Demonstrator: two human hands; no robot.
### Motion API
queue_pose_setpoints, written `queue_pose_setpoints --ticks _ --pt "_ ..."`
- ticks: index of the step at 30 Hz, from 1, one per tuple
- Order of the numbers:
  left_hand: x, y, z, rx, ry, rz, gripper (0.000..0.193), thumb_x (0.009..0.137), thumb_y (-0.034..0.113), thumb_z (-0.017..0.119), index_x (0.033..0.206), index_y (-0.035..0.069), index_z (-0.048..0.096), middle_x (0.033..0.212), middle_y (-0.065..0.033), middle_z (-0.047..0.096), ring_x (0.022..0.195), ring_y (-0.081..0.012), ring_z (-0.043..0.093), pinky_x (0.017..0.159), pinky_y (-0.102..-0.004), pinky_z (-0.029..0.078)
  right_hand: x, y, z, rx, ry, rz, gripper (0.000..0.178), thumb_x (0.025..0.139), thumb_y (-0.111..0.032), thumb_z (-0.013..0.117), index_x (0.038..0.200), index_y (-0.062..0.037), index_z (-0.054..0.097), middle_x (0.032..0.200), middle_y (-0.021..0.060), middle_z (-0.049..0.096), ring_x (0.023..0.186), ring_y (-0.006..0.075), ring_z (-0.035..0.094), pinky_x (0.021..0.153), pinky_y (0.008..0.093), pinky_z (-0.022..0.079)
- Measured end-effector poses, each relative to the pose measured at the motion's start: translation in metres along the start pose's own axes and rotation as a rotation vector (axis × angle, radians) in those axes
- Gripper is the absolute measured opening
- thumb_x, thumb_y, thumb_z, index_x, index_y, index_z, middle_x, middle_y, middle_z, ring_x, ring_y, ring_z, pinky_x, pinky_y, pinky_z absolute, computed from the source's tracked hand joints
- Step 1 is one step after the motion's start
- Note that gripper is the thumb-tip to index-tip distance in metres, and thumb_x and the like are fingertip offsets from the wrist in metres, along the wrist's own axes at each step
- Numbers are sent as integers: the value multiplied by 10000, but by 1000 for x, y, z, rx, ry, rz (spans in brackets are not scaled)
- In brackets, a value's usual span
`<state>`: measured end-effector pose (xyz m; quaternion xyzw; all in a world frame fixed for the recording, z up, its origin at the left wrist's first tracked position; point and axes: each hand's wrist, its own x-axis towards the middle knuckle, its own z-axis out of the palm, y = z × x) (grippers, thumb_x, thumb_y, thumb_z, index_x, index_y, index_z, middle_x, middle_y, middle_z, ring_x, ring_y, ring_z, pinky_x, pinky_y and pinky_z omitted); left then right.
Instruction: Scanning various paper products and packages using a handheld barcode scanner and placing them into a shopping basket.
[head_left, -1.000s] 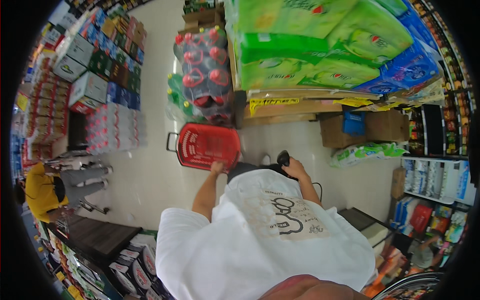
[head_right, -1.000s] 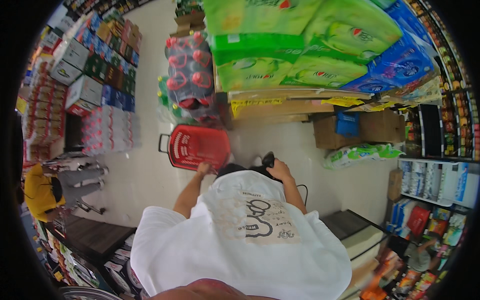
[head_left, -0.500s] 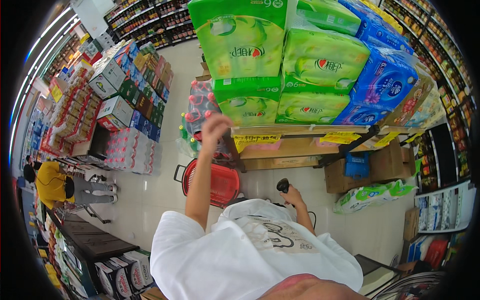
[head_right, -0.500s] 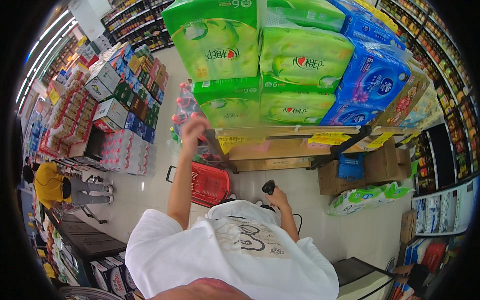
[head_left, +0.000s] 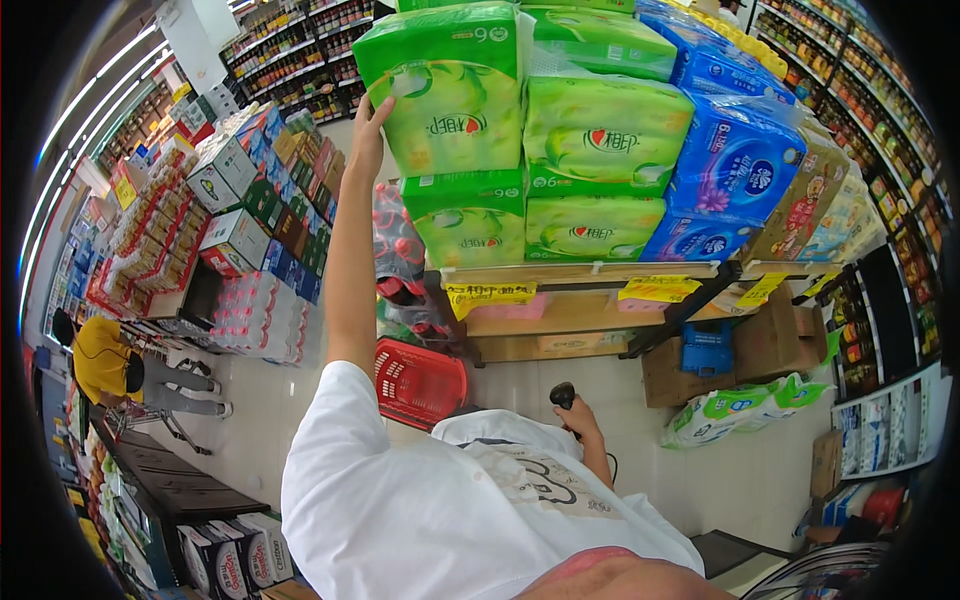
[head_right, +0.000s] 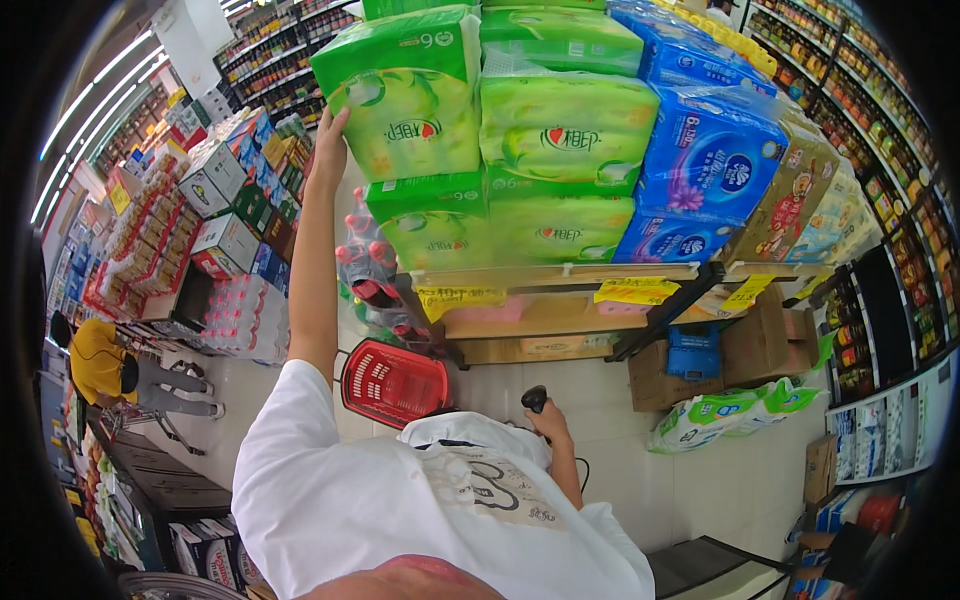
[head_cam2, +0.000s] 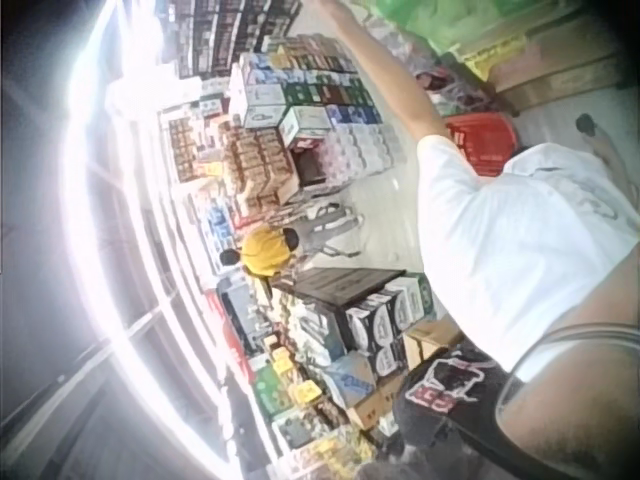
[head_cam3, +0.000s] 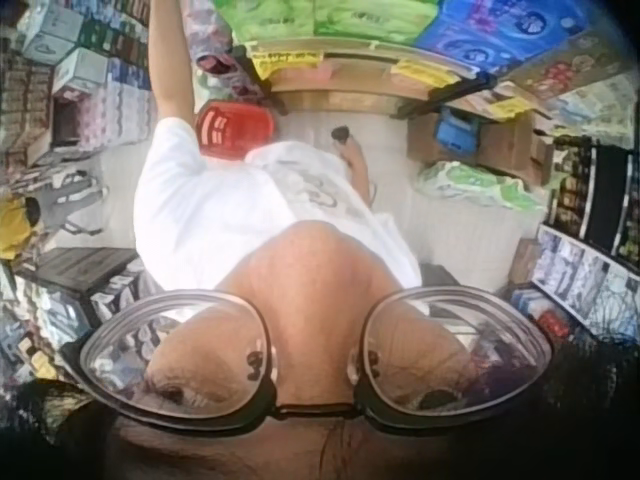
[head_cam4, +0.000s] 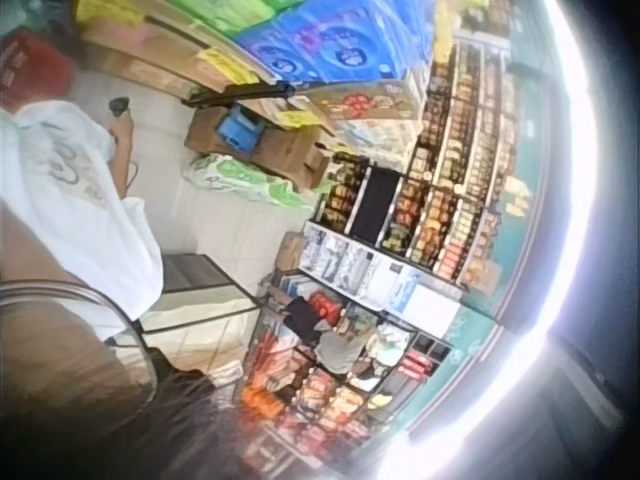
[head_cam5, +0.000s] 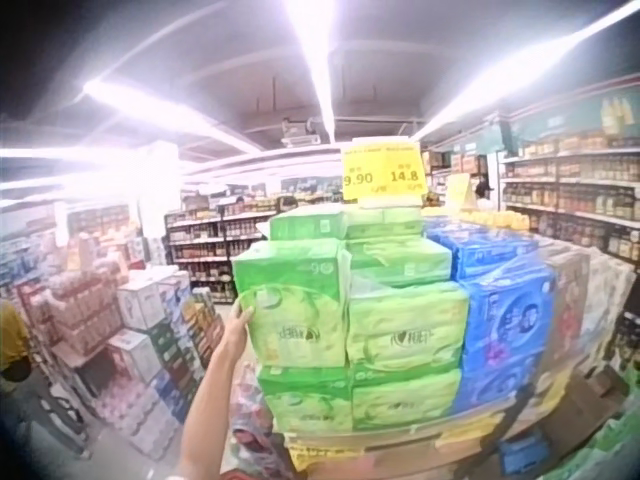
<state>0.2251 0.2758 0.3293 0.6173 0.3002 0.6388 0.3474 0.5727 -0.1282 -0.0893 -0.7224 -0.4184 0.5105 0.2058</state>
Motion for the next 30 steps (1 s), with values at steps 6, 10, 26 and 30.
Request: queue_pose_setpoints --ticks 6,10,26,30 --pt "-3 20 9 -1 -100 -88 746 790 218 767 1410 19 404 1284 -126 532 1196 -229 498 1019 -348 372 -10 24 -13 -57 1 57 564 738 -330 704 1149 27 554 843 188 696 628 260 697 635 347 550" --pt "8 13 1 5 -159 -85 828 753 169 799 1427 13 344 1309 -116 497 1209 -232 483 1034 -348 372 -6 32 -15 -121 -48 76 569 734 -329 710 1163 11 553 853 181 697 636 259 700 644 344 553" --pt "-40 25 5 -99 255 242 632 602 -38 802 1177 -25 540 1046 -99 623 960 -238 621 827 -340 516 18 37 10 -130 63 -135 616 693 -384 747 1157 -5 602 1027 195 687 987 329 655 871 379 497" --pt "-73 45 -6 -375 172 328 617 688 57 736 1251 -17 497 1129 -138 592 1017 -278 610 878 -384 510 11 41 18 -81 122 -19 665 676 -411 748 1184 -10 592 1096 241 659 1065 378 623 908 413 490"
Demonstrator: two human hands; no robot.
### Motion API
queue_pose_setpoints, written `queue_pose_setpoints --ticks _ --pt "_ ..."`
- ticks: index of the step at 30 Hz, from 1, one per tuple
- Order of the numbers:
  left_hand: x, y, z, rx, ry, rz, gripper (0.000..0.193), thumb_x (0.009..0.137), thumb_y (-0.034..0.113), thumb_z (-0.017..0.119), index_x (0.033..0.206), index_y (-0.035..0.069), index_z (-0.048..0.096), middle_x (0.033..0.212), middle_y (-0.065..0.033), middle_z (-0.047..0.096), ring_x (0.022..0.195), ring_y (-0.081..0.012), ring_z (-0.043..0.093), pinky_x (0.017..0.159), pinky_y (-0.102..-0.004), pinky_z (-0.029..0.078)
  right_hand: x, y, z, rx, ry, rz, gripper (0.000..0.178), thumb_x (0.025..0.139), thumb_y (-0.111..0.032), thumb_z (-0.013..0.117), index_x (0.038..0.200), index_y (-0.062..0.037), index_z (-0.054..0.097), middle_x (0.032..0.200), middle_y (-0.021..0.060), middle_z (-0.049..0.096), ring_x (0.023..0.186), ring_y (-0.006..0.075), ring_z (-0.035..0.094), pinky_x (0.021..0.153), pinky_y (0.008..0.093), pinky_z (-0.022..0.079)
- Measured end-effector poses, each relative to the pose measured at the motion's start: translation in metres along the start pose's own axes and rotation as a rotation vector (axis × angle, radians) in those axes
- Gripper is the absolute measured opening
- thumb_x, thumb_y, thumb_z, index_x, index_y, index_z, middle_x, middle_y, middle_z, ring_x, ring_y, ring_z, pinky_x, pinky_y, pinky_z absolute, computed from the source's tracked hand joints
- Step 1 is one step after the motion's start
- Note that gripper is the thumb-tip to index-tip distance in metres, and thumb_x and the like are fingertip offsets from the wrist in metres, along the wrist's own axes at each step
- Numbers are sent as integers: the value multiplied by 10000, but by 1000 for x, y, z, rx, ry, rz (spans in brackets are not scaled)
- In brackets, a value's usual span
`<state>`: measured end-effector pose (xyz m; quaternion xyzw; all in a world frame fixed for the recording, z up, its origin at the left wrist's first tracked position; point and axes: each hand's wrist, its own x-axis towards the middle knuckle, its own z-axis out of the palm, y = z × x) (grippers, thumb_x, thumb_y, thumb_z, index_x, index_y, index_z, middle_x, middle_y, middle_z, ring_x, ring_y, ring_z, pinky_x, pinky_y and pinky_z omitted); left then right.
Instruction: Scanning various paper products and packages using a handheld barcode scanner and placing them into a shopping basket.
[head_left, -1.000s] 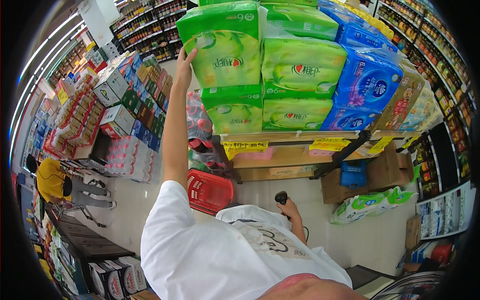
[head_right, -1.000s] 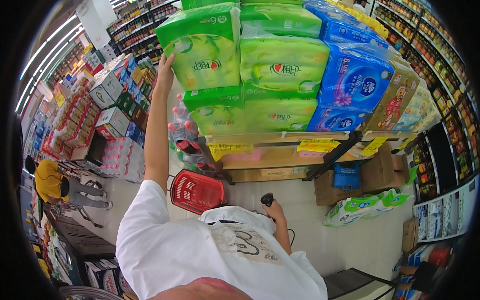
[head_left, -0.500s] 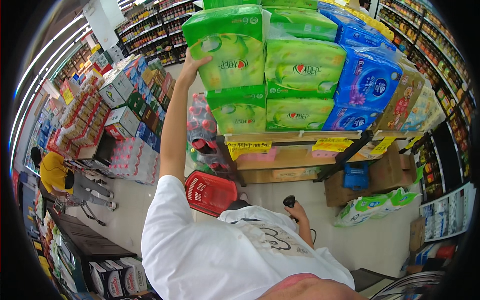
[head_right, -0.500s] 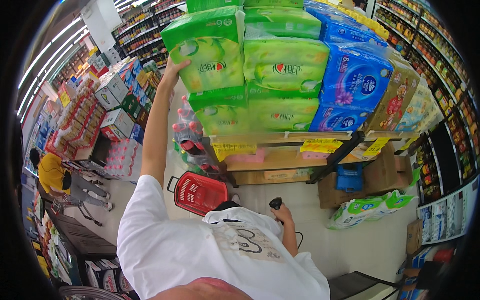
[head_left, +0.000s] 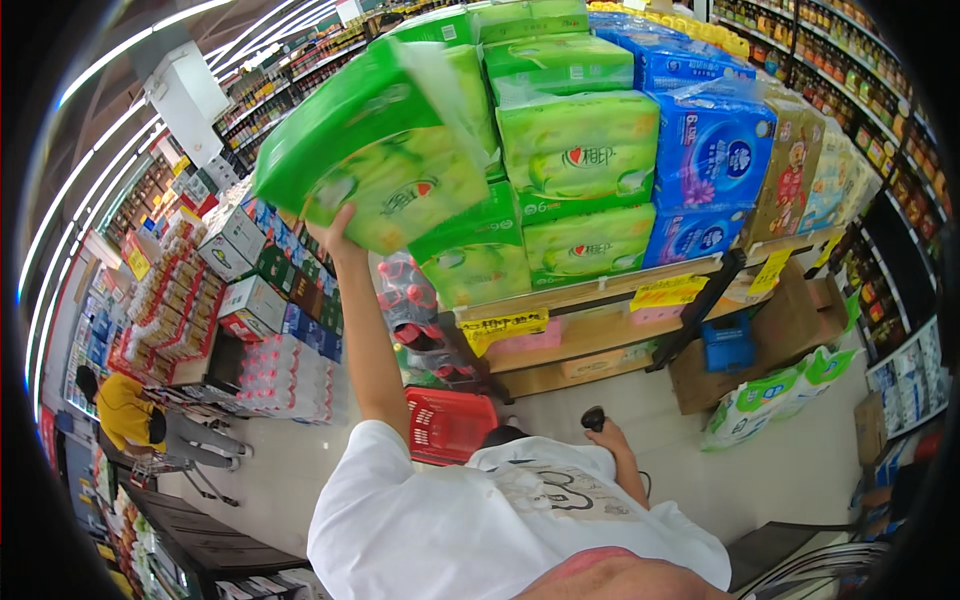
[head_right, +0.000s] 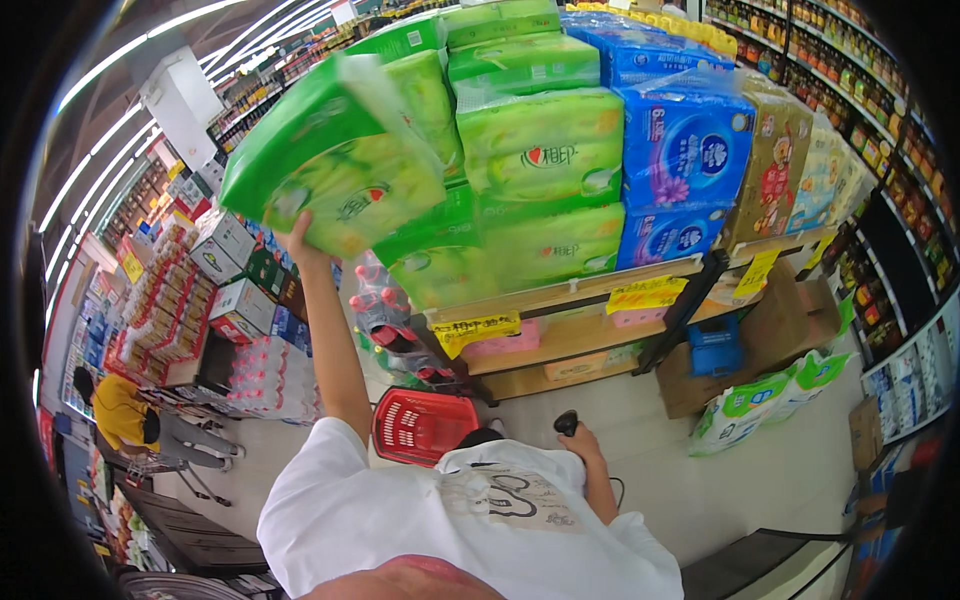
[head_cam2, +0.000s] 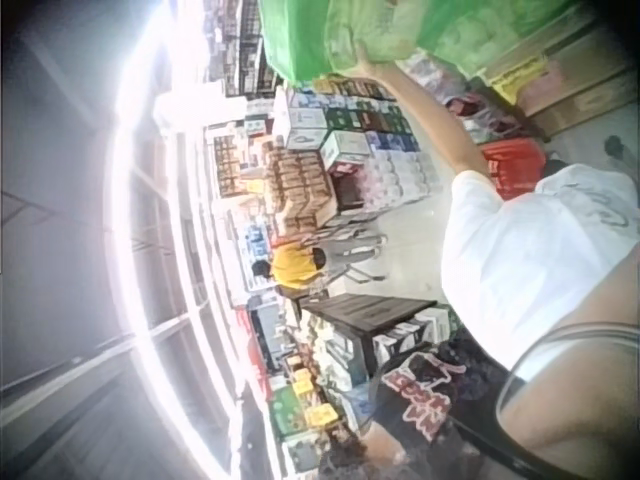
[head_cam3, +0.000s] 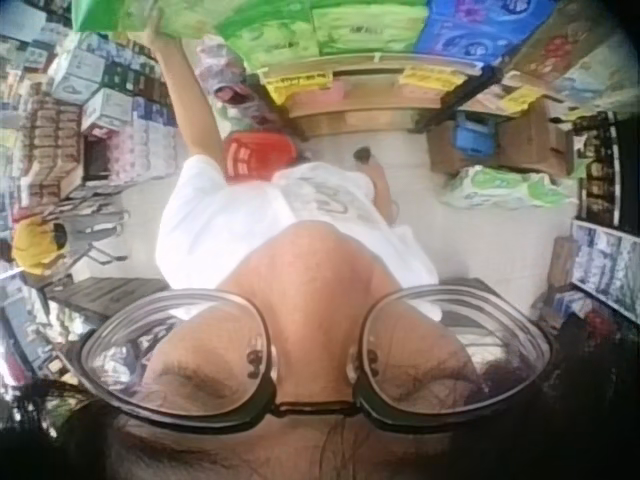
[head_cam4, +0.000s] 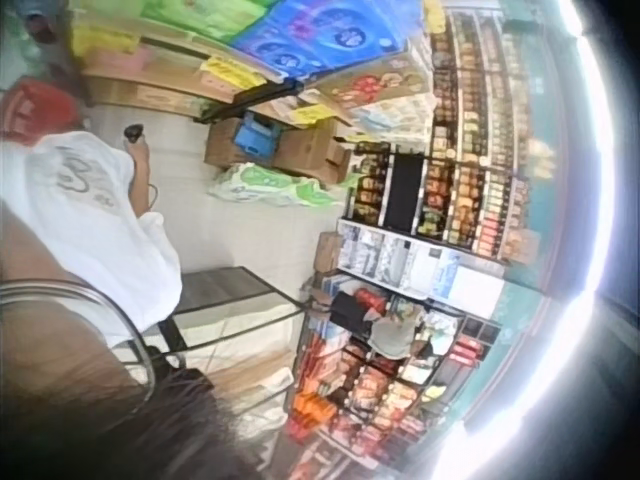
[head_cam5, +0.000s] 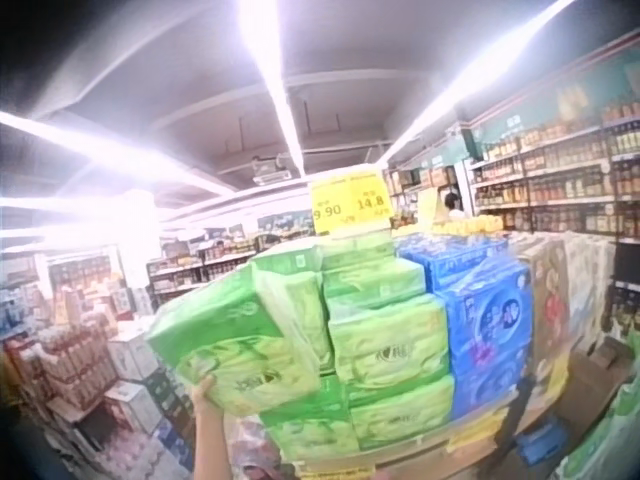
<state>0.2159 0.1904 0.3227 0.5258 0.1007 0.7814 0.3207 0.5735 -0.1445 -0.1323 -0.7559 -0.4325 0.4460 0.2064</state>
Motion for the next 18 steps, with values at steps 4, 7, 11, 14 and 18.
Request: queue_pose_setpoints --ticks 4,7,11,14,18 --pt "-54 12 -18 -346 109 -221 699 829 398 586 1395 30 403 1356 -166 491 1209 -345 503 1021 -489 414 9 15 11 -4 64 -25 603 684 -382 721 1145 -13 601 1065 262 656 1046 394 626 895 441 500" --pt "-119 37 -4 -329 332 -315 710 880 521 492 1434 90 389 1418 -122 450 1255 -351 463 1050 -504 386 3 -2 0 12 72 -8 492 699 -349 686 1062 -23 618 930 237 682 914 389 667 828 453 520" --pt "-193 29 -17 -365 382 -487 726 909 559 469 1473 120 338 1459 -118 402 1324 -328 403 1097 -492 345 -19 -49 -24 48 20 35 455 723 -322 657 1066 -28 600 850 220 688 823 380 681 773 464 526" --pt "-263 21 -38 -466 424 -710 684 905 537 448 1416 85 404 1390 -125 470 1223 -323 497 1013 -467 437 -13 -44 -16 -17 116 -103 451 738 -308 650 1075 -15 585 816 221 683 815 377 681 759 451 528" --pt "-307 26 -70 -506 427 -821 687 869 496 529 1393 64 420 1348 -140 503 1182 -320 530 982 -459 465 -31 -95 -32 120 86 -184 380 760 -243 684 1025 15 597 745 167 657 670 285 646 642 375 516"
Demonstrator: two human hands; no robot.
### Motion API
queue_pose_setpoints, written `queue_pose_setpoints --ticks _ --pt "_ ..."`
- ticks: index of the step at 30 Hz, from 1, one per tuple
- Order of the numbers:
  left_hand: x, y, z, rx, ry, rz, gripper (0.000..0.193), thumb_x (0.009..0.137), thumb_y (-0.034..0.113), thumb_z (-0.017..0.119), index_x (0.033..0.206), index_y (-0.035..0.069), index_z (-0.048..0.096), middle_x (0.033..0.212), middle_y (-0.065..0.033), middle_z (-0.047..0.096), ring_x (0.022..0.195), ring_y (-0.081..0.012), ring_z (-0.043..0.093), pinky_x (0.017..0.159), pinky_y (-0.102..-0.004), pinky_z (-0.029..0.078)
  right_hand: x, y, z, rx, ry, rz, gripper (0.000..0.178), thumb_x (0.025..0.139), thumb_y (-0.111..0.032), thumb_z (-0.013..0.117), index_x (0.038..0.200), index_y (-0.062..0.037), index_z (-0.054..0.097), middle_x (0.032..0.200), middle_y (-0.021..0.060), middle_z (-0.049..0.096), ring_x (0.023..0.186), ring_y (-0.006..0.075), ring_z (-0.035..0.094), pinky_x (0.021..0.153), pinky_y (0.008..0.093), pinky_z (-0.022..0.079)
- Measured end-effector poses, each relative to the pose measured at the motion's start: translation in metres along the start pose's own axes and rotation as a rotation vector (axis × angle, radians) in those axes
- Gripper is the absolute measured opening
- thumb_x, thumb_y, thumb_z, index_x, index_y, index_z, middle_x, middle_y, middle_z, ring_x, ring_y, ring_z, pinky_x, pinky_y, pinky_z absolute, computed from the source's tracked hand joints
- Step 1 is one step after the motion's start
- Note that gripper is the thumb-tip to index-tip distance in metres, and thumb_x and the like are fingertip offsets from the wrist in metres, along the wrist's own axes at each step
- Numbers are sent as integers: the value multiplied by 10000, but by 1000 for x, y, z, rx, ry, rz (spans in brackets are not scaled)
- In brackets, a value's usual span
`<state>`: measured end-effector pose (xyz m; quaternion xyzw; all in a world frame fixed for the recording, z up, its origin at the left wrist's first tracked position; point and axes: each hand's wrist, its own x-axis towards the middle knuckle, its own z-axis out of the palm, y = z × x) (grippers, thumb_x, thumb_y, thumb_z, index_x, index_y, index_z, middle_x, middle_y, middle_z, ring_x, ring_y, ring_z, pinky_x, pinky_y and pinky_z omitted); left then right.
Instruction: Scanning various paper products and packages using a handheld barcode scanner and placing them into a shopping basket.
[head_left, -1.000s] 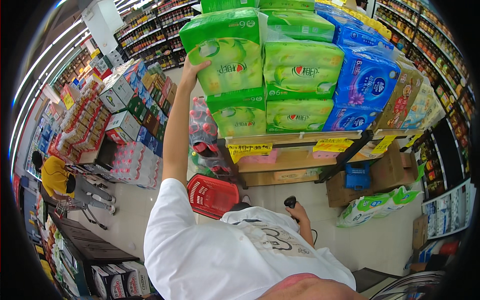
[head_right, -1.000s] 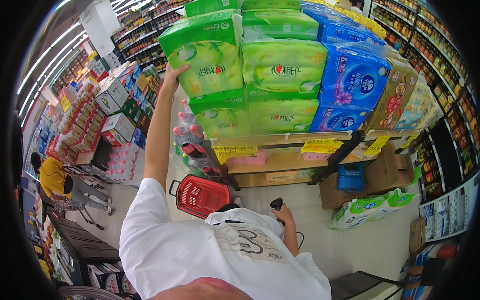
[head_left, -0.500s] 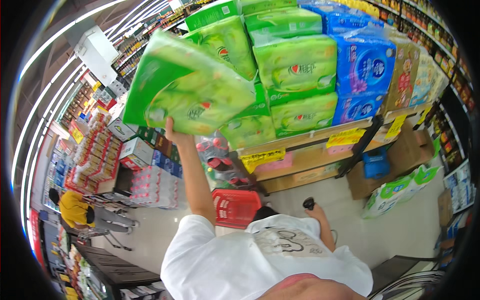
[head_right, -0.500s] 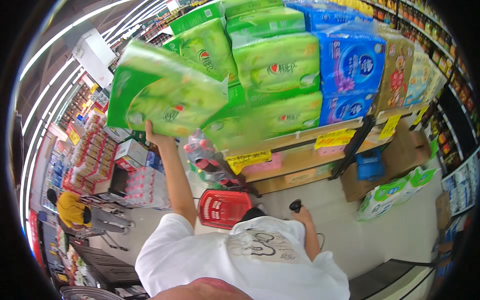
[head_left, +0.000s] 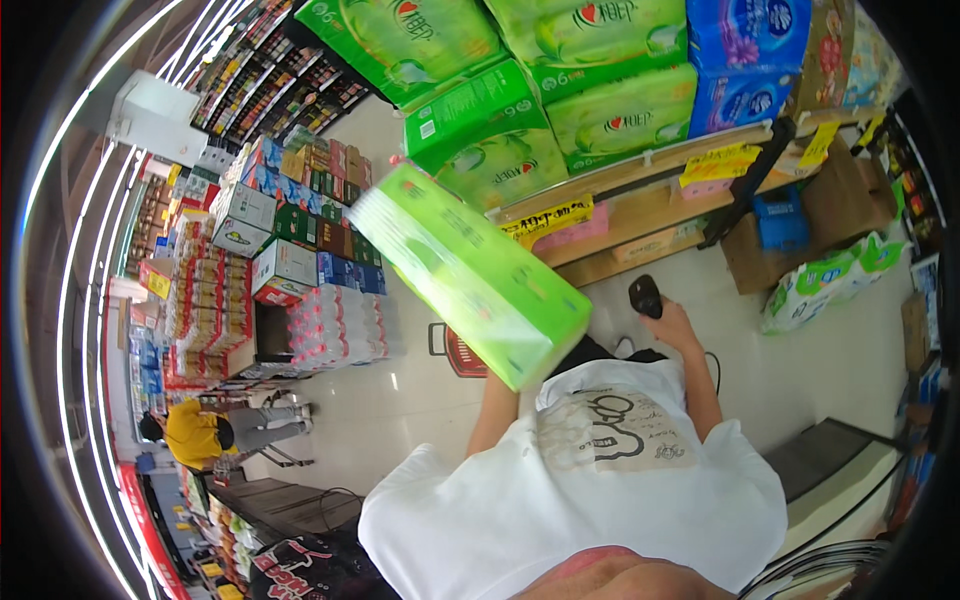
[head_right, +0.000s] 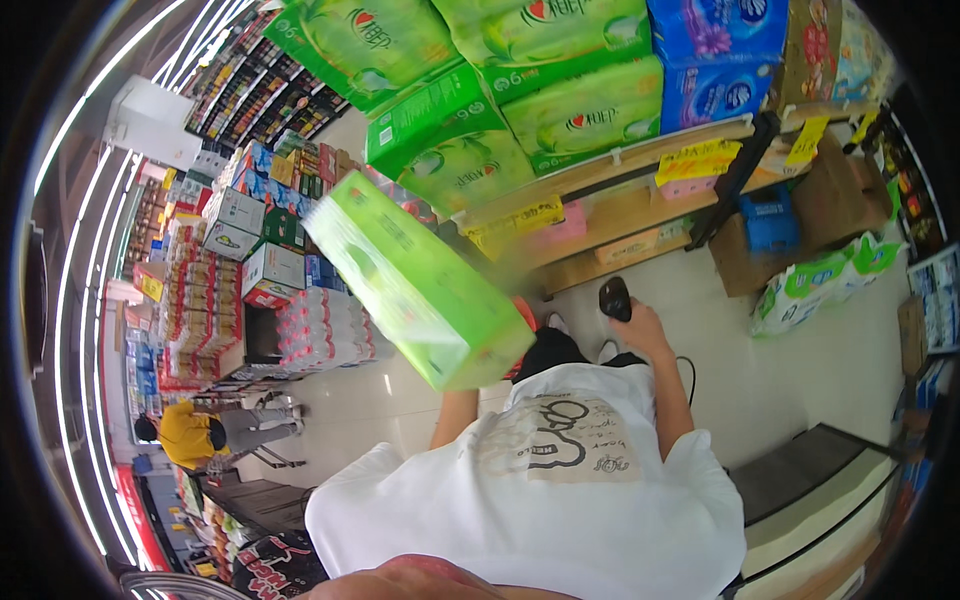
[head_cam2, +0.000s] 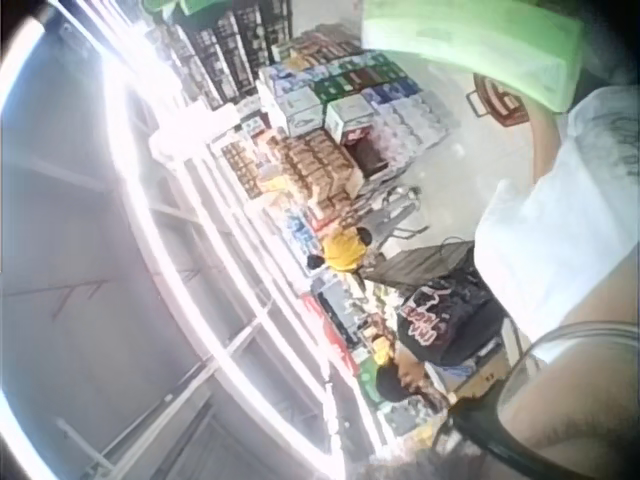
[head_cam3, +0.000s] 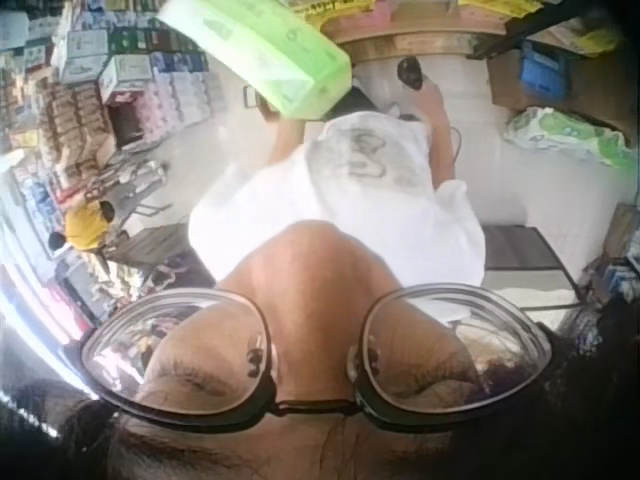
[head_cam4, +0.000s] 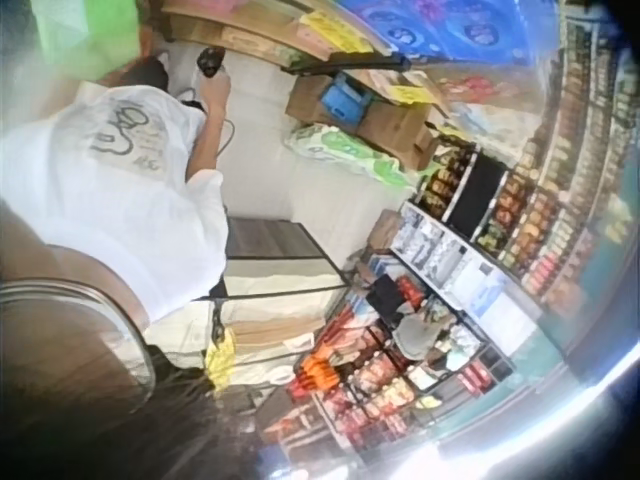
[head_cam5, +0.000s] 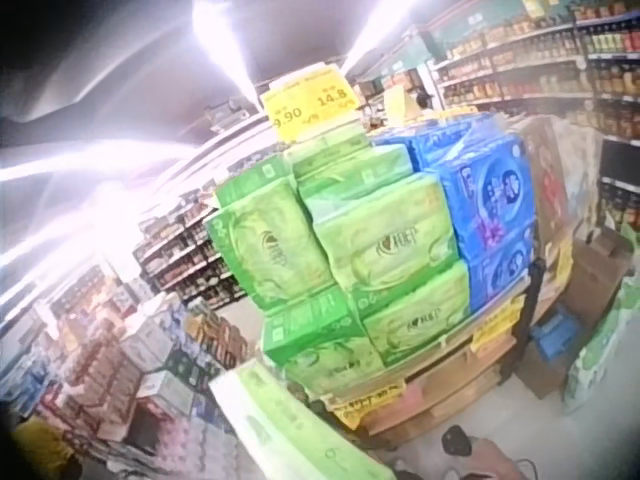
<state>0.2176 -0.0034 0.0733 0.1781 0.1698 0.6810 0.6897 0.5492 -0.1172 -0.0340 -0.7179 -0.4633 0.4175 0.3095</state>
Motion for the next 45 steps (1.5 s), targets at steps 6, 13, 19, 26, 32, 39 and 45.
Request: queue_pose_setpoints --ticks 6,13,19,26,32,39,45 --pt "-28 6 -27 73 -94 -39 686 833 448 587 1369 46 437 1298 -153 537 1141 -322 556 961 -456 479 -18 -63 -20 197 68 -175 288 768 -102 698 1009 33 615 730 106 646 585 156 611 570 307 492" --pt "-41 32 -67 133 -241 -29 679 794 398 622 1338 20 477 1296 -156 550 1138 -315 573 933 -454 505 -43 -116 -34 823 -53 -330 330 813 -23 692 1134 0 614 994 76 677 836 145 628 738 305 512" --pt "-33 59 -46 286 -338 43 744 580 138 784 1268 5 535 1175 -148 622 1068 -334 600 939 -442 491 -56 -132 -38 780 -127 -547 650 759 -51 779 1338 -1 488 1242 114 620 1140 172 579 953 323 463" --pt "-47 23 -15 446 -404 9 762 570 105 802 1278 12 537 1190 -135 621 1090 -319 594 951 -439 483 -65 -138 -28 874 -159 -687 929 593 -95 918 1382 -12 434 1337 108 551 1208 197 532 1021 355 426" --pt "-44 3 -9 610 -462 2 773 557 77 825 1277 19 549 1207 -119 621 1107 -295 592 952 -431 482 -66 -97 -16 906 -91 -516 960 473 -46 949 1317 -14 495 1235 61 599 1109 189 582 971 352 479" --pt "-29 2 0 967 -488 -63 781 503 89 890 1222 13 595 1157 -88 641 1040 -239 617 887 -376 517 -64 -74 -13 782 91 -555 938 534 -138 950 1328 8 471 1244 69 590 1121 196 576 978 362 475" --pt "-34 -20 54 1186 -511 -242 1041 522 59 887 1428 30 375 1386 -132 465 1276 -254 450 1038 -389 399 -59 -65 -28 934 447 -632 935 650 -351 899 1350 36 415 1258 106 551 1122 220 568 951 346 487"
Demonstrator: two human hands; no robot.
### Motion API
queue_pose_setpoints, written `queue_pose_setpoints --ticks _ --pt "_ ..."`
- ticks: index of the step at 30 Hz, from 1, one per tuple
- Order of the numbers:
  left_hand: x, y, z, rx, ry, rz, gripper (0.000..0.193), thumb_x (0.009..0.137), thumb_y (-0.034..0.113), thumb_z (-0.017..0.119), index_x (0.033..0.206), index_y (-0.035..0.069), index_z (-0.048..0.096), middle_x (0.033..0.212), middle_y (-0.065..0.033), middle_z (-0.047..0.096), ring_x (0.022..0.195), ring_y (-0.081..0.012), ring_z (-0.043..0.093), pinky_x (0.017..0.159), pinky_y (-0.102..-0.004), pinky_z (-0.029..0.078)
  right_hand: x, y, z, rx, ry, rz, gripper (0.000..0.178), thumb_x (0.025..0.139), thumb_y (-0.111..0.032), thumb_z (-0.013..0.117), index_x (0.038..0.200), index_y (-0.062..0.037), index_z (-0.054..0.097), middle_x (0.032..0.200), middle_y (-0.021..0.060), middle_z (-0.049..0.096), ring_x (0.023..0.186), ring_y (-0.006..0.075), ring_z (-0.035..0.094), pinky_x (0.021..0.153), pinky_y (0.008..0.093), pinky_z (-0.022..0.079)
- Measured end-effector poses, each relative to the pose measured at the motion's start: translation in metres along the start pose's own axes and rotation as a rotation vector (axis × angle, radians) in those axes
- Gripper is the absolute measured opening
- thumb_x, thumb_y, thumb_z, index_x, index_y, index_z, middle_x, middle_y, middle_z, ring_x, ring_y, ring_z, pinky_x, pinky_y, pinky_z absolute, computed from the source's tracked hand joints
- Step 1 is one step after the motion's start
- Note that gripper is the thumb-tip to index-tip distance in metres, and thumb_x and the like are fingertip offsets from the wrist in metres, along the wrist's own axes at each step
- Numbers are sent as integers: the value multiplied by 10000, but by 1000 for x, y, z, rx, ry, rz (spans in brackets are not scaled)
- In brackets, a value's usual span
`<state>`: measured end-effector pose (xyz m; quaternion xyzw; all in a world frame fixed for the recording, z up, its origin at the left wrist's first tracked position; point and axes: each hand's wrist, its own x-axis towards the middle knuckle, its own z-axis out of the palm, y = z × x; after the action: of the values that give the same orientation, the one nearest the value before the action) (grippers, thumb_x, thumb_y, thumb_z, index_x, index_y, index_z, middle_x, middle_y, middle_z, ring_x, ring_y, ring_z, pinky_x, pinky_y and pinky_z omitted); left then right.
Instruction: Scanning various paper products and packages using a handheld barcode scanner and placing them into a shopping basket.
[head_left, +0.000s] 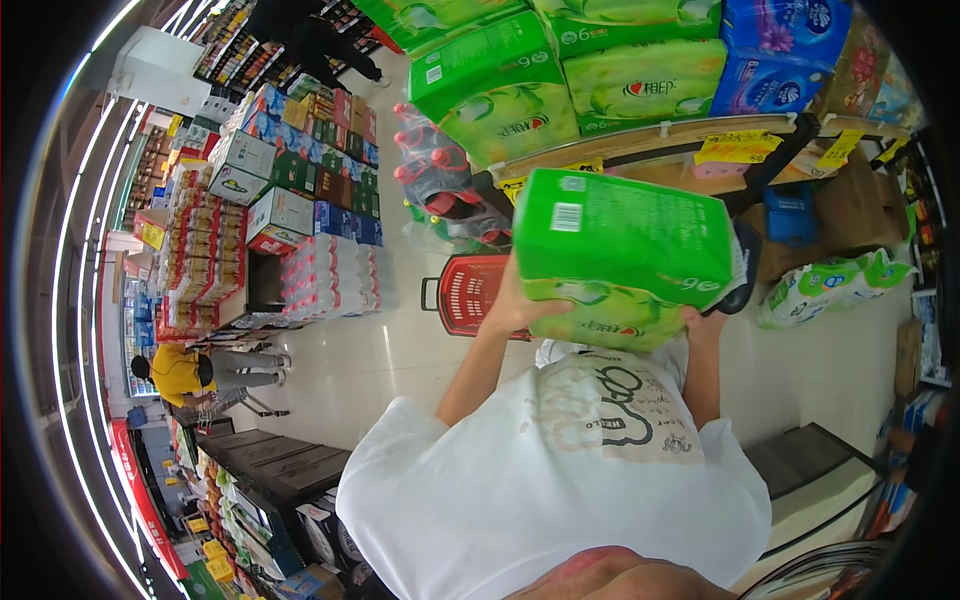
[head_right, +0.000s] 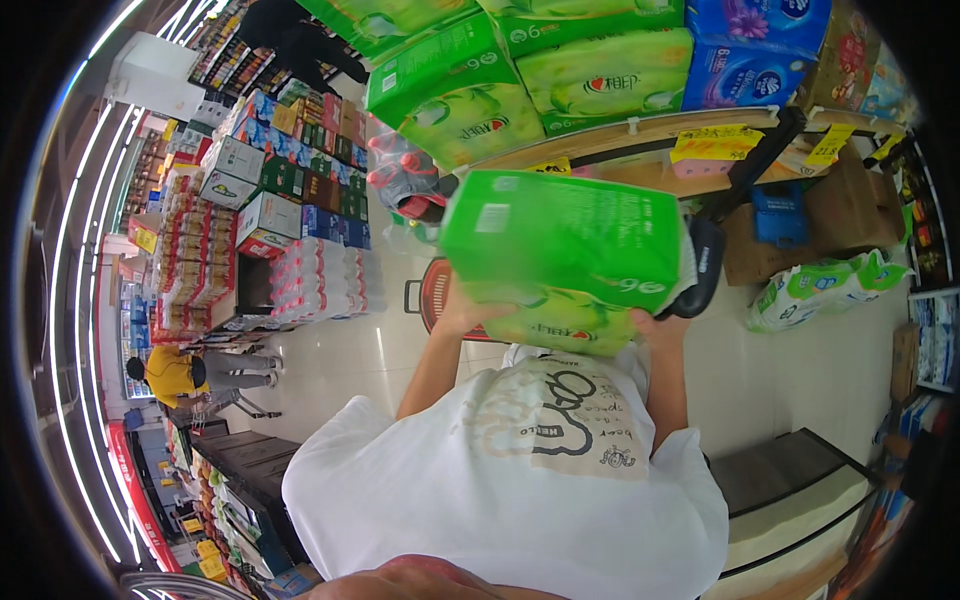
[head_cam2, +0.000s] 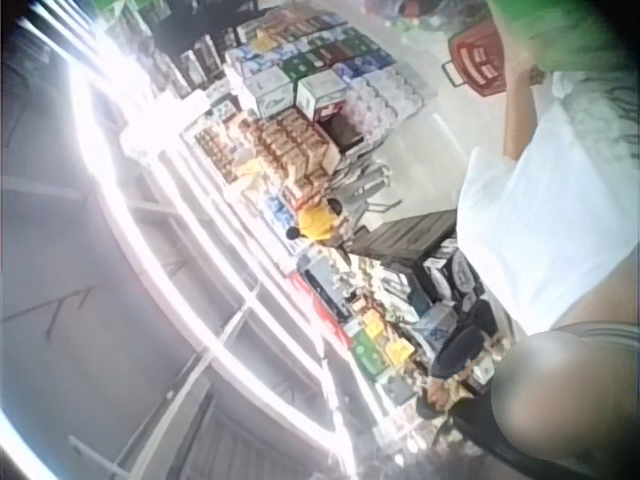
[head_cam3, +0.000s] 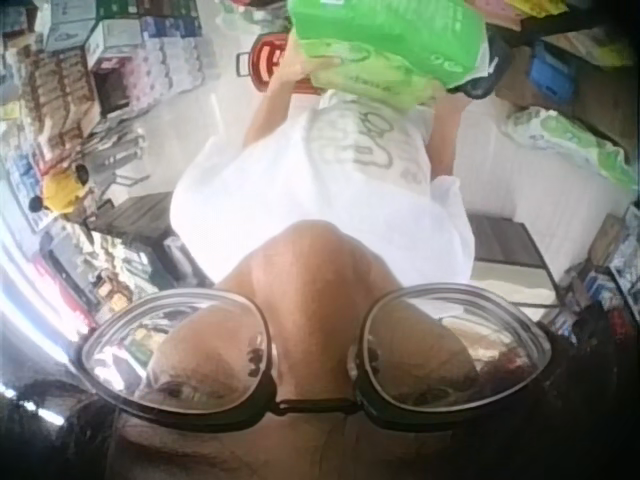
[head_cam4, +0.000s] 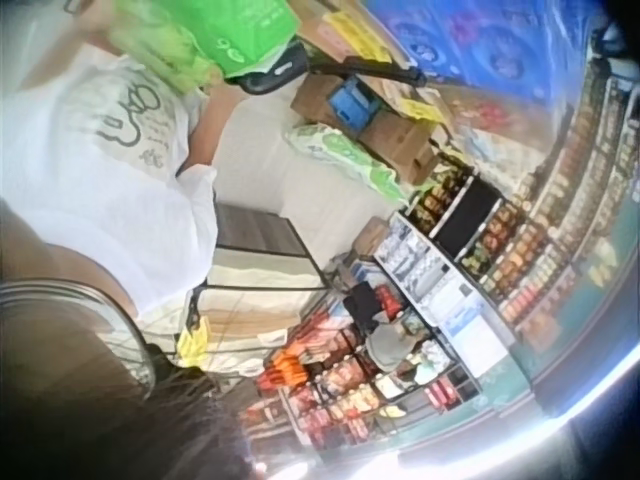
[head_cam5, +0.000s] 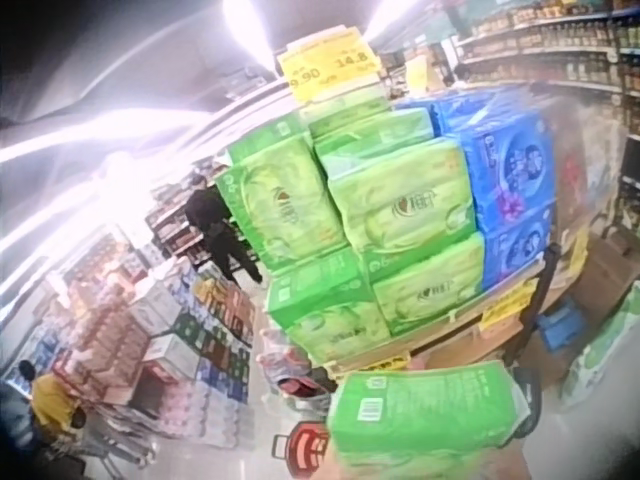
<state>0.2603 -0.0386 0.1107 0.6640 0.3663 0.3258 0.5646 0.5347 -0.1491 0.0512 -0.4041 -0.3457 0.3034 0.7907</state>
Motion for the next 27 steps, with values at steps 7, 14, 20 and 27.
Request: queue_pose_setpoints --ticks 7,14,20,27 --pt "29 41 5 -495 -426 89 1136 679 506 758 1487 -72 207 1542 -201 256 1430 -311 254 1168 -425 170 -9 30 -54 347 224 330 814 761 -512 732 1335 -10 448 1235 120 570 1067 264 603 894 391 526" --pt "53 41 32 -775 -565 229 1002 692 383 757 1462 -59 293 1531 -236 276 1434 -350 256 1171 -444 184 11 12 -35 463 421 274 631 907 -534 509 1316 -54 493 1210 110 599 1008 241 624 848 370 540" --pt "34 -5 48 -520 -637 -61 1217 571 361 924 1497 -20 231 1535 -131 304 1417 -243 294 1151 -415 217 9 32 -68 411 336 195 527 965 -487 422 1296 -84 497 1151 64 600 961 202 625 780 342 555" --pt "18 10 60 -292 -603 -22 1090 605 131 890 1484 -22 263 1515 -129 334 1405 -253 300 1159 -390 188 17 14 -31 407 470 304 542 947 -551 420 1321 -160 458 1143 44 573 998 198 604 793 340 549"
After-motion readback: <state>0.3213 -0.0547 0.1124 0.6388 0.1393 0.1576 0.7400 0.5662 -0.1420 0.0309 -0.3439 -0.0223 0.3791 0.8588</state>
